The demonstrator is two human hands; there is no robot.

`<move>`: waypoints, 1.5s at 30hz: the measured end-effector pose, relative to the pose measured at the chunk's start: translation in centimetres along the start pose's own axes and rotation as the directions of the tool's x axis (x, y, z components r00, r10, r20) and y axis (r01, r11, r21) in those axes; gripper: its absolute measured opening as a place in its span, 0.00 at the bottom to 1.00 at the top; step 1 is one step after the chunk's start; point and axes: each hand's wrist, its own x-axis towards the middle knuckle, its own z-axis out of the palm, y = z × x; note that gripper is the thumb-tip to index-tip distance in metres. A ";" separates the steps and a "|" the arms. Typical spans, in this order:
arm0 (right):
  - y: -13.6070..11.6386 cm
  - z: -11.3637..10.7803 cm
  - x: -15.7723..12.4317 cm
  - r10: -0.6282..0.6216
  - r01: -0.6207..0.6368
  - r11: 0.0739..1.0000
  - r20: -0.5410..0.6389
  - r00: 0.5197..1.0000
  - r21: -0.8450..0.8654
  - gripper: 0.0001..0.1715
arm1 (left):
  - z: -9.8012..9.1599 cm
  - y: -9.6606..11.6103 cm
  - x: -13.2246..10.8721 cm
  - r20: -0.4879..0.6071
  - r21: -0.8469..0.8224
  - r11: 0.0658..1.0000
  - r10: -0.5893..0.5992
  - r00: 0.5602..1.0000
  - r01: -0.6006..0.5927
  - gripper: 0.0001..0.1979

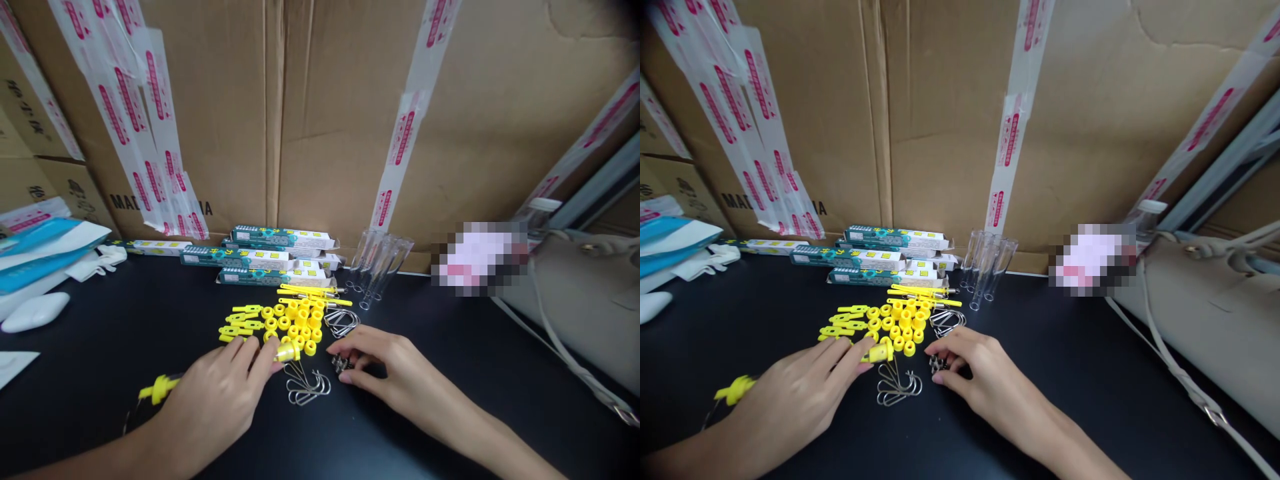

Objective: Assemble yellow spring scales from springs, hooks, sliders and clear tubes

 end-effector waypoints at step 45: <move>-0.1 1.0 -0.2 -0.073 0.057 0.991 -0.126 0.989 -0.124 0.09 | 0.1 -0.1 -0.3 0.048 -0.017 1.000 0.022 0.999 -0.021 0.17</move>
